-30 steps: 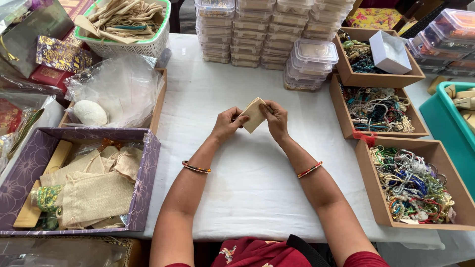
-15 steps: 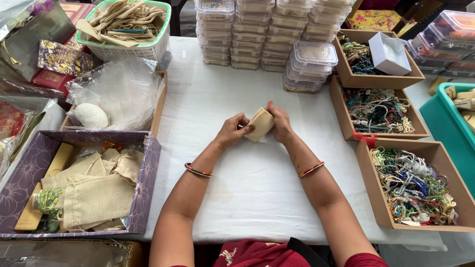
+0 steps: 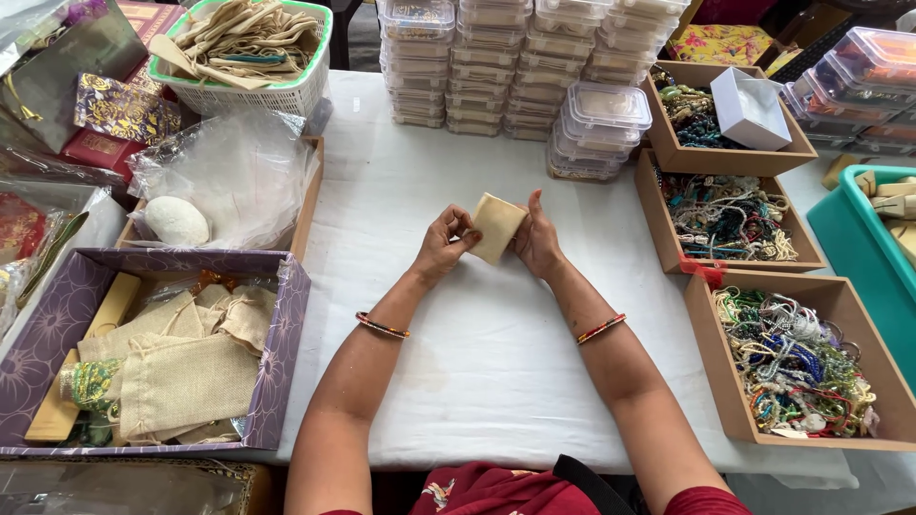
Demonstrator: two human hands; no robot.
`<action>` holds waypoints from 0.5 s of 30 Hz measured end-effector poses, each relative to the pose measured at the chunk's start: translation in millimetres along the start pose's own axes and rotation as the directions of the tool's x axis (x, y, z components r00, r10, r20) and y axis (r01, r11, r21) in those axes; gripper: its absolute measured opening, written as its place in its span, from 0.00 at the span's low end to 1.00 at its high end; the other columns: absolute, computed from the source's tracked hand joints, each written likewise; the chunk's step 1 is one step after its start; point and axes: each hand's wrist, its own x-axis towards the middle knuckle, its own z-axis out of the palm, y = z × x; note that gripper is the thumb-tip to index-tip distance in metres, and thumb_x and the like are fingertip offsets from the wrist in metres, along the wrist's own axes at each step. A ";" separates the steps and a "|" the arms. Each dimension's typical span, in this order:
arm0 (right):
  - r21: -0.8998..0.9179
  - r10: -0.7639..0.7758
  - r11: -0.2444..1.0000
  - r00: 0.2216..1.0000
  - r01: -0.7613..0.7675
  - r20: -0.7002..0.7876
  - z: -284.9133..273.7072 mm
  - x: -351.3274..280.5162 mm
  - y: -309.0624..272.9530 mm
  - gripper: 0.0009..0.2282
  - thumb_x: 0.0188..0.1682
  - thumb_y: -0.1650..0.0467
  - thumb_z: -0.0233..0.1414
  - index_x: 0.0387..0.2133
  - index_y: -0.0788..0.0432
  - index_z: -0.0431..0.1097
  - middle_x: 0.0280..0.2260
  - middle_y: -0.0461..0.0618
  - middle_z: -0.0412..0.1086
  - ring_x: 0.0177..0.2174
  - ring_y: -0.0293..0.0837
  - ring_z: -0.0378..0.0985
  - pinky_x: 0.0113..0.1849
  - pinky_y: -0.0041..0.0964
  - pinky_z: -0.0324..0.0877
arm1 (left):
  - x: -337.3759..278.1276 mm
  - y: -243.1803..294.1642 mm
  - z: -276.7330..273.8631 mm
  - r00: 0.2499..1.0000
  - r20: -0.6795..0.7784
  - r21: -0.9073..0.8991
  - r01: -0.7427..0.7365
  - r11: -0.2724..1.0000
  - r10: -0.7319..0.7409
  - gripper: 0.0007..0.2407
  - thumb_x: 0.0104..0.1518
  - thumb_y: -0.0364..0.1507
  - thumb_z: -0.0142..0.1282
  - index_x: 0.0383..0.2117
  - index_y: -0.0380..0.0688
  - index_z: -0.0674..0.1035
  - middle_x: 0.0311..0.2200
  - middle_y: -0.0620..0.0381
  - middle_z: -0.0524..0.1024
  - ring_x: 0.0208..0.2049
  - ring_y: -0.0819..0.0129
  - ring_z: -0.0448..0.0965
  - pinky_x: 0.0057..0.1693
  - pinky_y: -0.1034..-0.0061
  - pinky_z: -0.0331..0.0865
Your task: The person folds a small beige fabric pouch and places it into a clear plastic container, then stacks the container with others. They then pick up a beaded necklace, straighten it on the table, fold it, and place it into a clear plastic bag.
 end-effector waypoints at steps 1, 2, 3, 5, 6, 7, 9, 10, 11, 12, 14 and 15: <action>0.001 -0.001 1.000 1.000 0.001 0.001 -4.1 4.7 6.0 0.37 0.43 0.43 0.43 0.50 0.62 0.70 0.42 0.55 0.77 0.41 0.44 0.81 0.44 0.40 0.76 | 2.0 -7.5 -2.7 1.000 0.000 0.001 0.000 1.000 0.000 0.09 0.60 0.23 0.61 0.34 0.48 0.70 0.30 0.67 0.74 0.35 0.79 0.71 0.45 0.79 0.71; -0.139 -0.037 0.989 0.999 0.042 0.036 -8.1 9.6 12.0 0.30 0.45 0.49 0.50 0.52 0.60 0.67 0.44 0.51 0.75 0.42 0.42 0.80 0.45 0.40 0.76 | 3.9 -14.9 -5.5 0.999 -0.023 0.012 -0.043 0.999 0.043 0.05 0.62 0.23 0.60 0.35 0.46 0.74 0.32 0.66 0.75 0.36 0.78 0.71 0.47 0.79 0.72; -0.274 -0.069 0.958 0.995 0.087 0.076 -11.9 14.6 18.1 0.25 0.47 0.56 0.56 0.54 0.58 0.65 0.46 0.47 0.73 0.44 0.39 0.79 0.46 0.40 0.76 | 5.7 -22.5 -8.4 0.995 -0.047 0.025 -0.085 0.996 0.086 0.02 0.64 0.22 0.58 0.36 0.45 0.79 0.33 0.66 0.76 0.36 0.78 0.71 0.48 0.79 0.73; -0.394 -0.068 0.912 0.990 0.113 0.127 -8.5 11.8 18.7 0.24 0.46 0.62 0.59 0.53 0.61 0.67 0.45 0.49 0.74 0.43 0.40 0.78 0.46 0.39 0.75 | 1.7 -8.7 -6.8 0.993 -0.056 0.057 -0.100 0.993 0.103 0.05 0.64 0.21 0.56 0.41 0.47 0.81 0.36 0.66 0.75 0.38 0.77 0.71 0.51 0.79 0.73; -0.507 -0.061 0.850 0.983 0.143 0.174 -7.5 9.9 18.6 0.23 0.45 0.67 0.64 0.53 0.64 0.69 0.44 0.52 0.75 0.42 0.40 0.78 0.46 0.37 0.74 | -0.2 -2.3 -5.2 0.991 -0.063 0.088 -0.115 0.989 0.120 0.10 0.63 0.21 0.55 0.46 0.49 0.84 0.40 0.66 0.74 0.39 0.77 0.72 0.54 0.79 0.73; -0.509 -0.059 0.849 0.983 0.142 0.175 -5.7 7.8 18.0 0.23 0.45 0.67 0.64 0.53 0.64 0.69 0.44 0.52 0.75 0.42 0.40 0.78 0.46 0.37 0.74 | -0.4 -2.7 -5.1 0.991 -0.065 0.086 -0.115 0.990 0.121 0.10 0.63 0.21 0.55 0.46 0.49 0.84 0.40 0.66 0.74 0.39 0.77 0.72 0.54 0.79 0.73; -0.426 -0.072 0.889 0.969 0.170 0.238 -2.0 4.4 15.8 0.23 0.44 0.73 0.65 0.53 0.66 0.70 0.44 0.49 0.76 0.43 0.38 0.78 0.48 0.34 0.74 | 0.6 -2.8 -5.3 0.989 -0.077 0.132 -0.116 0.984 0.127 0.14 0.64 0.22 0.56 0.53 0.56 0.83 0.42 0.66 0.73 0.39 0.77 0.71 0.56 0.78 0.75; -0.426 -0.071 0.889 0.969 0.170 0.238 -4.9 6.7 17.4 0.23 0.44 0.73 0.65 0.53 0.66 0.70 0.44 0.49 0.76 0.43 0.38 0.78 0.48 0.34 0.74 | -0.3 1.2 -3.7 0.989 -0.077 0.131 -0.115 0.985 0.126 0.14 0.64 0.22 0.56 0.53 0.56 0.83 0.42 0.66 0.73 0.39 0.77 0.71 0.56 0.78 0.75; -0.403 -0.088 0.896 0.965 0.185 0.246 -7.9 8.9 19.0 0.24 0.42 0.73 0.66 0.53 0.64 0.69 0.46 0.50 0.75 0.45 0.39 0.77 0.49 0.35 0.75 | -1.2 5.2 -2.0 0.990 -0.076 0.126 -0.106 0.986 0.116 0.15 0.62 0.22 0.57 0.54 0.56 0.81 0.43 0.66 0.73 0.39 0.77 0.71 0.55 0.78 0.75; -0.379 -0.106 0.904 0.961 0.200 0.255 -10.0 11.6 21.1 0.25 0.41 0.73 0.66 0.54 0.63 0.68 0.48 0.52 0.73 0.47 0.40 0.76 0.49 0.35 0.75 | -2.4 9.6 -1.2 0.992 -0.075 0.122 -0.096 0.988 0.106 0.16 0.61 0.22 0.58 0.55 0.56 0.80 0.45 0.65 0.73 0.39 0.77 0.71 0.54 0.78 0.74; -0.543 -0.211 0.794 0.962 0.272 0.174 15.2 -1.4 11.3 0.33 0.35 0.73 0.67 0.57 0.57 0.60 0.50 0.50 0.66 0.46 0.41 0.72 0.46 0.38 0.77 | -1.5 13.1 -1.7 0.991 -0.117 0.129 -0.054 0.990 0.070 0.19 0.59 0.23 0.60 0.57 0.54 0.78 0.44 0.65 0.71 0.37 0.76 0.71 0.53 0.78 0.76; -0.694 -0.327 0.650 0.938 0.309 0.111 27.8 -7.9 6.2 0.42 0.30 0.72 0.67 0.60 0.51 0.53 0.53 0.47 0.58 0.46 0.42 0.68 0.43 0.41 0.80 | -1.0 15.0 -1.9 0.987 -0.159 0.132 -0.013 0.991 0.034 0.22 0.57 0.23 0.62 0.59 0.53 0.76 0.44 0.64 0.70 0.35 0.76 0.71 0.51 0.77 0.77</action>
